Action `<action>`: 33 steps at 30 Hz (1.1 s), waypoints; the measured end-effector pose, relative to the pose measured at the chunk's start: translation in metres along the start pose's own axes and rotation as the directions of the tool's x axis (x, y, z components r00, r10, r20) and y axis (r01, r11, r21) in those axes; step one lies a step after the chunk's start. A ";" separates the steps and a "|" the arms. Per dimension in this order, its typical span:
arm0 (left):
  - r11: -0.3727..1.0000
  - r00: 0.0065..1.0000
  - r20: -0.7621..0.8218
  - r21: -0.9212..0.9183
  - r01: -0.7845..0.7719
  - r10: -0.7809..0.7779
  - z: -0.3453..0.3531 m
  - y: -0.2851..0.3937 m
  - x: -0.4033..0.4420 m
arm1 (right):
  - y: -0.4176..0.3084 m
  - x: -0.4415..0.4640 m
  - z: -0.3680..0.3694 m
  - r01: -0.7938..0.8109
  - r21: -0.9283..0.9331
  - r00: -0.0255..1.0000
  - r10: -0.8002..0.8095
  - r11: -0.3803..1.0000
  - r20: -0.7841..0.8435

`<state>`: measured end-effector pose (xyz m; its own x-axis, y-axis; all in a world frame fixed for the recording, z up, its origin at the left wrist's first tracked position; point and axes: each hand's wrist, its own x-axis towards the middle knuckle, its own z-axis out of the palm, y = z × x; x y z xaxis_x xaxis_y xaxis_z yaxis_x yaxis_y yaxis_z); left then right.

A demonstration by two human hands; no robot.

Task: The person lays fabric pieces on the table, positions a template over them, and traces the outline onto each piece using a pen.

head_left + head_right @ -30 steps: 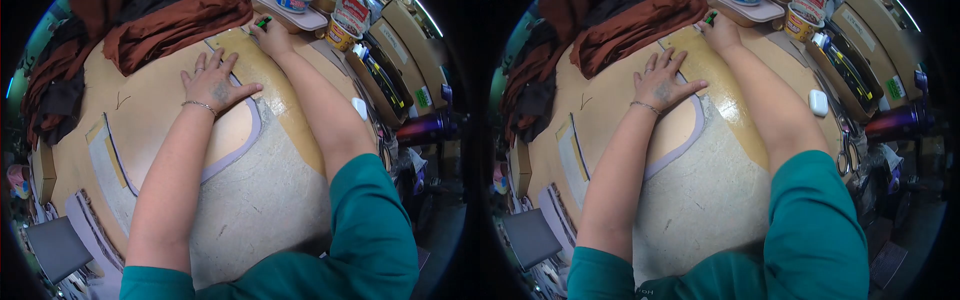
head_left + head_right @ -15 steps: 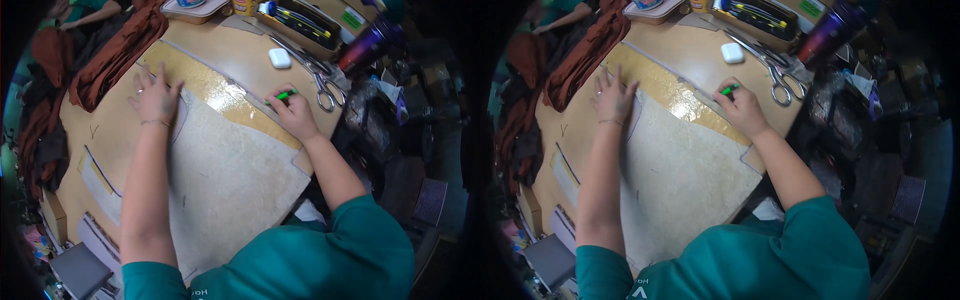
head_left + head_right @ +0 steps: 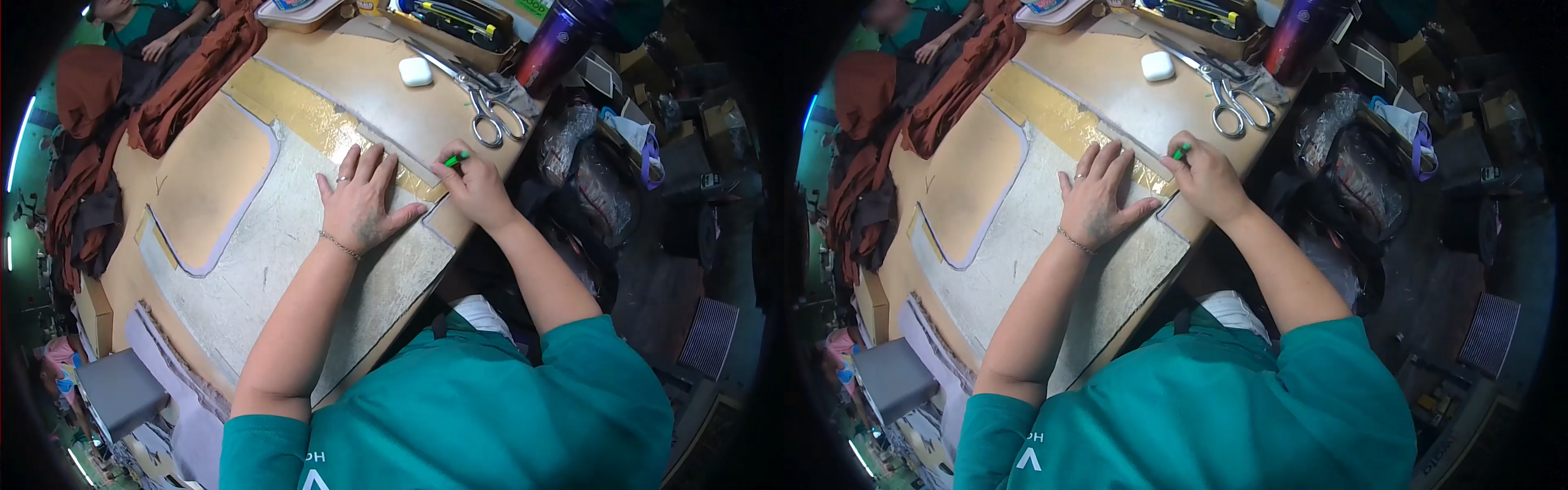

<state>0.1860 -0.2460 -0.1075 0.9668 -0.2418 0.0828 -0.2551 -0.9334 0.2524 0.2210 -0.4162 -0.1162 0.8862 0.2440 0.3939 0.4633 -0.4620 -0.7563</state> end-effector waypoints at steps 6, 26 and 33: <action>1.000 1.000 0.003 0.012 -0.016 0.015 0.002 0.002 -0.001 | 0.011 0.066 0.054 -0.089 0.123 0.995 0.082 0.988 0.058; 1.000 0.999 -0.037 0.016 0.006 -0.006 0.008 -0.003 -0.004 | 0.006 -0.034 0.001 -0.157 0.370 0.948 0.035 0.916 0.317; 1.000 1.000 -0.030 0.008 0.005 -0.005 0.010 -0.002 -0.003 | -0.002 -0.023 -0.014 -0.041 0.151 0.949 -0.008 0.988 0.314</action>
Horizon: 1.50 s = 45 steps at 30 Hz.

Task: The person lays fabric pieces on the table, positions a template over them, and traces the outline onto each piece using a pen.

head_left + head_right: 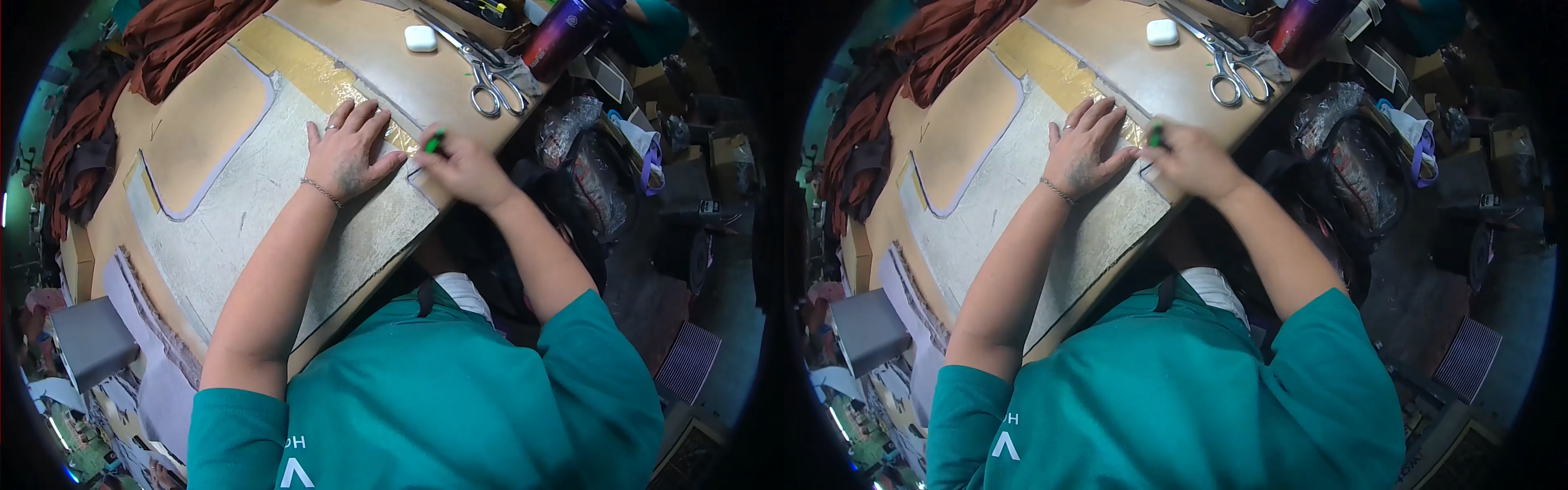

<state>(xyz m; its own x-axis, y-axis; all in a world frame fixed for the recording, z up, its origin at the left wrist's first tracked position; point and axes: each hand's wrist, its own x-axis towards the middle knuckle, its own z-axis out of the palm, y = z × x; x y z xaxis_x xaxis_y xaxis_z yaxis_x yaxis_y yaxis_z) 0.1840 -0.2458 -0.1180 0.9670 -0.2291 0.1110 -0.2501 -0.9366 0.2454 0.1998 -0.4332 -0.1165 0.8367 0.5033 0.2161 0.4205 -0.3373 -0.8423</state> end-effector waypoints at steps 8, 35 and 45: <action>0.993 1.000 0.004 -0.118 0.002 -0.001 -0.008 -0.006 -0.005 | 0.003 0.018 -0.053 -0.007 -0.420 0.980 -0.077 0.907 -0.184; 0.242 0.205 -0.249 -0.969 -0.058 -0.947 -0.075 -0.123 -0.292 | -0.018 -0.016 -0.029 -0.205 0.480 0.955 0.281 0.853 -0.091; 0.559 0.601 -0.349 -0.805 0.200 -0.719 -0.133 -0.121 -0.217 | -0.021 -0.060 -0.121 0.261 0.697 0.878 0.136 0.668 -0.459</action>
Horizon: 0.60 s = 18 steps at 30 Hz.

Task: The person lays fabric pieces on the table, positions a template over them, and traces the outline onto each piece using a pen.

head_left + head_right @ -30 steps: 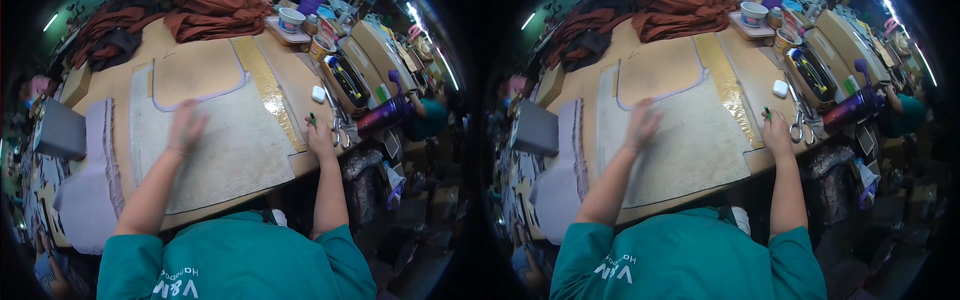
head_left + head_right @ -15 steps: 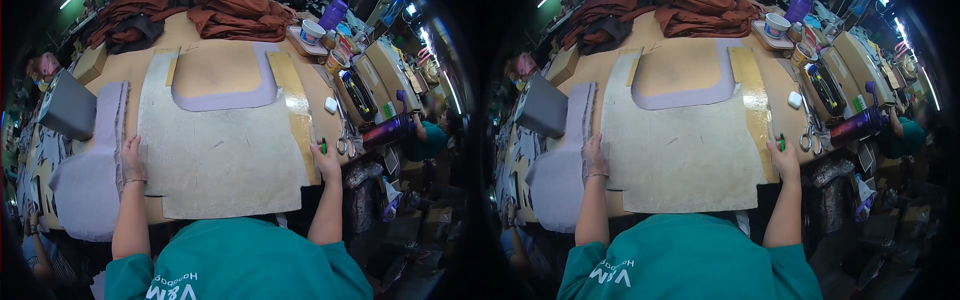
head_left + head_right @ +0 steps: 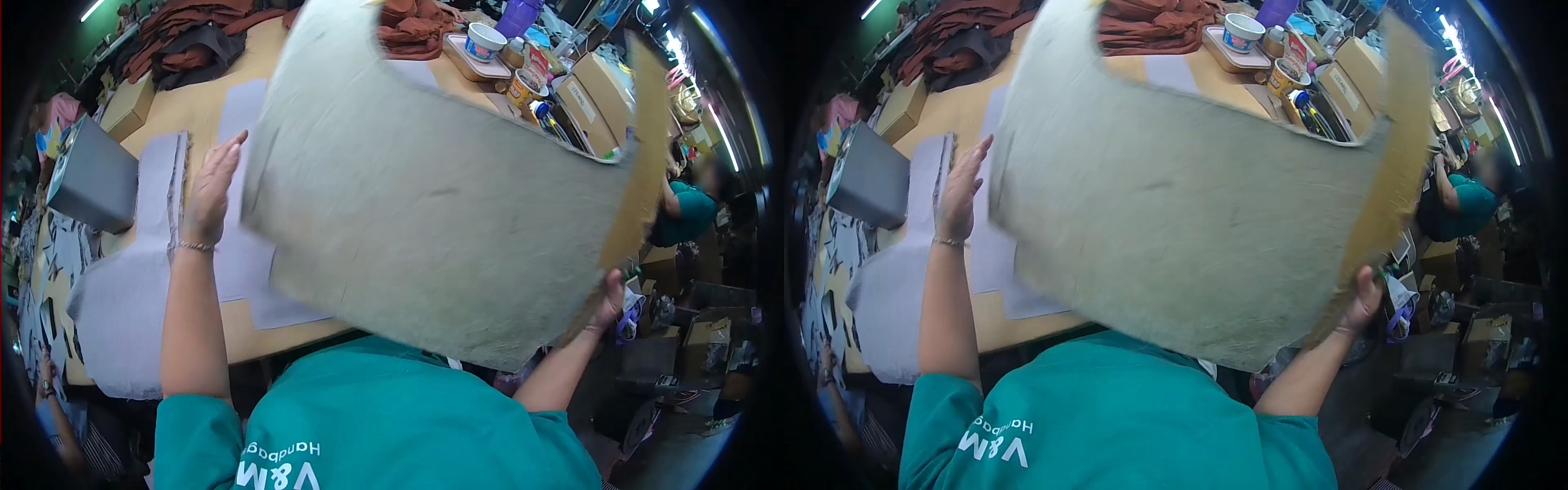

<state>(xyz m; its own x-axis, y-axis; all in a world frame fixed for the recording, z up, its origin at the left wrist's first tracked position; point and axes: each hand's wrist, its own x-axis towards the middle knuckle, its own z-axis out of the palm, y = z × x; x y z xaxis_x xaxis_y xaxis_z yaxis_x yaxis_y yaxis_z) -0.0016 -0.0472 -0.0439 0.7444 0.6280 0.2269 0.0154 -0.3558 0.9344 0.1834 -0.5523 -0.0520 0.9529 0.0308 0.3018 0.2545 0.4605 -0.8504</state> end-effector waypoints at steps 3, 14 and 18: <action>0.750 0.998 -0.049 0.661 -0.003 0.047 -0.008 -0.042 -0.004 | -0.033 0.001 -0.039 0.161 -0.116 0.976 -0.176 0.980 -0.125; 0.571 0.924 -0.288 0.727 0.383 -0.252 -0.019 -0.052 -0.069 | -0.124 0.140 -0.151 -0.005 -0.250 0.891 -0.110 0.968 -0.442; 0.590 0.919 -0.283 0.705 0.394 -0.276 -0.025 -0.061 -0.069 | -0.108 0.173 -0.139 -0.242 -0.102 0.803 0.141 0.965 -0.579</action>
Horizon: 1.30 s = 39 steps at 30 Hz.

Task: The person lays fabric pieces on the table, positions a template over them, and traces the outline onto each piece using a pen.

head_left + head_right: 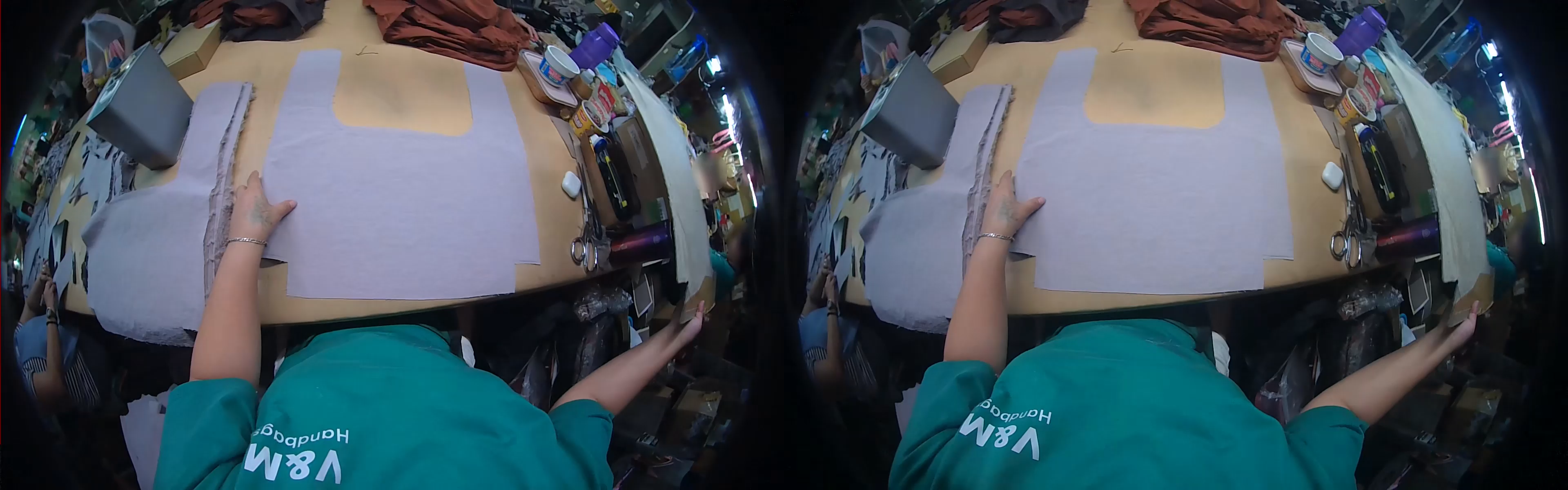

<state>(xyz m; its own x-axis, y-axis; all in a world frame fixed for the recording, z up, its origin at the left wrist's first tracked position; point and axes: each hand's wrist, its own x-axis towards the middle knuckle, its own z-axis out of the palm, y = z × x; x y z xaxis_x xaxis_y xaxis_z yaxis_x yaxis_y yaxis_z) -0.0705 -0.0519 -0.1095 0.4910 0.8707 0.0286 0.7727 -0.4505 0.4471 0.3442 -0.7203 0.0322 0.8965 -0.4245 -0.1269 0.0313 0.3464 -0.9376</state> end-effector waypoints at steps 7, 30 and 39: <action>0.993 0.999 -0.026 -0.107 0.044 -0.047 -0.005 0.007 -0.006 | 0.029 0.058 -0.011 -0.091 0.367 0.926 -0.057 0.926 0.373; -0.429 0.933 -0.284 -0.831 -0.355 -0.222 -0.085 0.001 0.007 | 0.302 -0.169 0.244 0.727 -0.659 0.686 -0.161 0.194 0.709; 0.235 0.550 -0.570 -0.793 -0.562 -0.610 -0.305 -0.263 -0.226 | 0.305 -0.146 0.235 0.834 -0.550 0.547 -0.187 0.037 0.816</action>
<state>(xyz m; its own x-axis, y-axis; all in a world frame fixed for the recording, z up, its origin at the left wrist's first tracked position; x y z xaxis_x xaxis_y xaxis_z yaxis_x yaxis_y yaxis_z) -0.5070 -0.0696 0.0391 -0.4311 0.8662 0.2526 -0.4130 -0.4384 0.7983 0.3270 -0.3563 -0.1597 0.8450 0.3858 0.3704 0.5058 -0.8015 -0.3191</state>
